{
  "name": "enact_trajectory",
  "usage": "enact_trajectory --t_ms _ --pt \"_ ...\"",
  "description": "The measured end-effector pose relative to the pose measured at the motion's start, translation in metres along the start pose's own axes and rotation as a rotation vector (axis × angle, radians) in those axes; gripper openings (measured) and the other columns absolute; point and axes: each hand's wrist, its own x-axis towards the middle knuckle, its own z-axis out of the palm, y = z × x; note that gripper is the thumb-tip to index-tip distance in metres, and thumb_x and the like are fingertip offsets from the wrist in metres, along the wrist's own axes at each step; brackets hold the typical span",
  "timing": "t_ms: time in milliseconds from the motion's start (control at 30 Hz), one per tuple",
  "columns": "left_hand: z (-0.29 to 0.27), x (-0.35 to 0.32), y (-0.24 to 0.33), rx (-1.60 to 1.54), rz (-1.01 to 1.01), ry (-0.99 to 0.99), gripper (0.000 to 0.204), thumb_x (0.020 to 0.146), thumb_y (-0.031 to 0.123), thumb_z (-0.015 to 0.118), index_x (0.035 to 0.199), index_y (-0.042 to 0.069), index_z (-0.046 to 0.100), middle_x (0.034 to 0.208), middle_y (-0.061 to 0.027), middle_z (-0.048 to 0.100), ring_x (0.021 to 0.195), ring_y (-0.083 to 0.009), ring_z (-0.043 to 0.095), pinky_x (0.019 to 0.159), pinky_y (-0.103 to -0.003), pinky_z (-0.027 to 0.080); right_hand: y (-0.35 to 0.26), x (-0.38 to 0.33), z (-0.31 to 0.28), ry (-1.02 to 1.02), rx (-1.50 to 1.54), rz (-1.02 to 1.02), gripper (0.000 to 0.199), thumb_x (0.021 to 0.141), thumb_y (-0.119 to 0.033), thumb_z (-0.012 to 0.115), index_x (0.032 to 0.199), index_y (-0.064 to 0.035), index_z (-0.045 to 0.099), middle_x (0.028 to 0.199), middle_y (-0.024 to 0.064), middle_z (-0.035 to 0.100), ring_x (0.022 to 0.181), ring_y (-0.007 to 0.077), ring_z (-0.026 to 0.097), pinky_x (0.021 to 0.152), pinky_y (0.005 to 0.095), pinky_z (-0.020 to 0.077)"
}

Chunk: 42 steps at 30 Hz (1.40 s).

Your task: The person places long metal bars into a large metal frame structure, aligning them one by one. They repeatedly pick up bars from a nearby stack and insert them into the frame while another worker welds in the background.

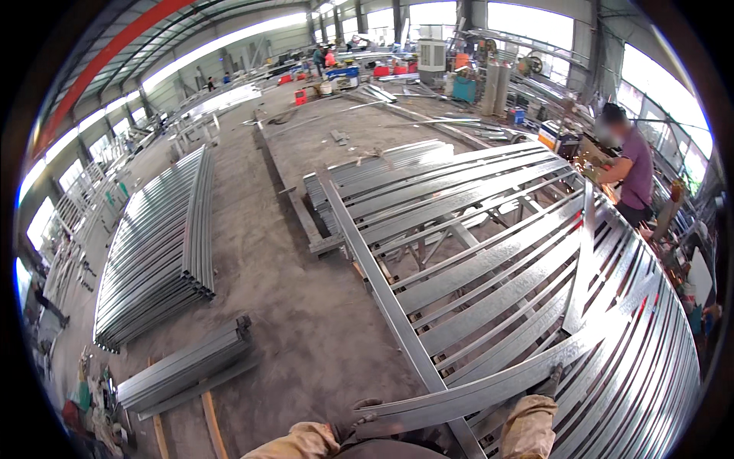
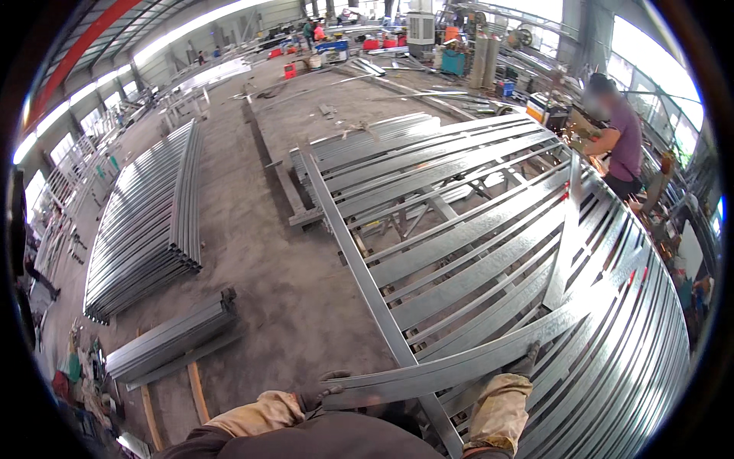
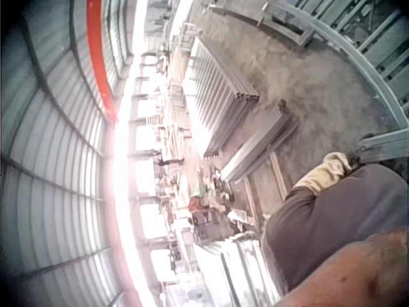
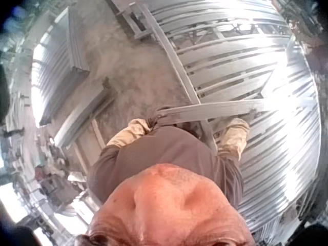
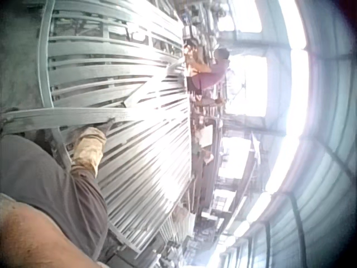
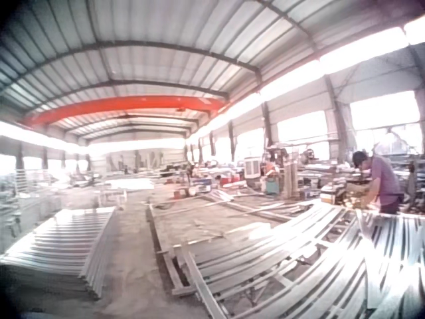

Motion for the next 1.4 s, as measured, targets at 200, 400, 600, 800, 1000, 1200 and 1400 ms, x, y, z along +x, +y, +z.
enact_trajectory --t_ms 200,400,600,800,1000,1200,1400 --pt "-0.023 -0.049 -0.012 0.261 0.115 0.290 0.054 0.096 0.021 0.071 0.142 0.000 0.051 0.124 -0.0114 0.066 0.111 -0.0173 0.065 0.096 -0.031 0.052 -0.024 0.059 -0.023 0.077 -0.299 -0.157 0.073 0.104 -0.050 0.054 0.159 -0.0046 0.036 0.149 0.0123 0.048 0.128 0.0254 0.051 0.111 0.0362 0.0415" --pt "-0.014 -0.074 0.003 -0.056 -0.017 0.509 0.045 0.093 0.022 0.075 0.130 0.001 0.059 0.110 -0.0046 0.068 0.094 -0.0096 0.063 0.082 -0.027 0.052 0.047 -0.018 0.074 -0.177 -0.643 -0.216 0.073 0.102 -0.046 0.057 0.158 -0.0041 0.036 0.148 0.0121 0.049 0.127 0.0251 0.051 0.110 0.0363 0.0424" --pt "-0.044 -0.112 0.010 0.264 0.248 0.666 0.044 0.090 0.022 0.080 0.125 0.003 0.063 0.106 -0.0033 0.068 0.094 -0.0091 0.063 0.083 -0.028 0.053 0.142 -0.099 0.152 -0.498 -0.813 -0.069 0.073 0.100 -0.042 0.059 0.157 -0.0036 0.036 0.146 0.0118 0.050 0.126 0.0248 0.052 0.108 0.0365 0.0432" --pt "-0.127 -0.119 -0.061 -0.212 0.345 0.505 0.040 0.098 0.026 0.074 0.125 -0.001 0.061 0.114 -0.0042 0.067 0.099 -0.0102 0.063 0.086 -0.026 0.052 0.193 -0.169 0.189 -0.726 -0.888 0.044 0.073 0.098 -0.038 0.062 0.157 -0.0032 0.036 0.144 0.0116 0.051 0.125 0.0246 0.053 0.107 0.0366 0.0440" --pt "-0.179 -0.123 -0.094 -0.223 0.413 0.654 0.030 0.105 0.024 0.064 0.121 0.000 0.064 0.107 -0.0031 0.069 0.100 -0.0098 0.062 0.087 -0.025 0.051 0.207 -0.227 0.232 -0.824 -0.939 0.001 0.073 0.096 -0.034 0.065 0.156 -0.0027 0.036 0.143 0.0113 0.052 0.124 0.0243 0.053 0.106 0.0368 0.0448" --pt "-0.240 -0.131 -0.112 -0.076 0.507 0.667 0.035 0.109 0.028 0.053 0.133 0.004 0.062 0.095 -0.0001 0.064 0.088 -0.0082 0.055 0.079 -0.024 0.047 0.214 -0.296 0.301 -0.930 -0.955 -0.108 0.074 0.094 -0.030 0.067 0.155 -0.0022 0.036 0.141 0.0110 0.053 0.123 0.0240 0.054 0.105 0.0369 0.0457" --pt "-0.282 -0.164 -0.092 0.008 0.444 0.738 0.051 0.106 0.039 0.050 0.142 0.004 0.055 0.116 -0.0174 0.070 0.111 -0.0304 0.066 0.097 -0.040 0.050 0.221 -0.358 0.374 -1.074 -0.900 -0.222 0.075 0.092 -0.027 0.070 0.155 -0.0017 0.036 0.139 0.0108 0.053 0.121 0.0238 0.055 0.104 0.0371 0.0465"
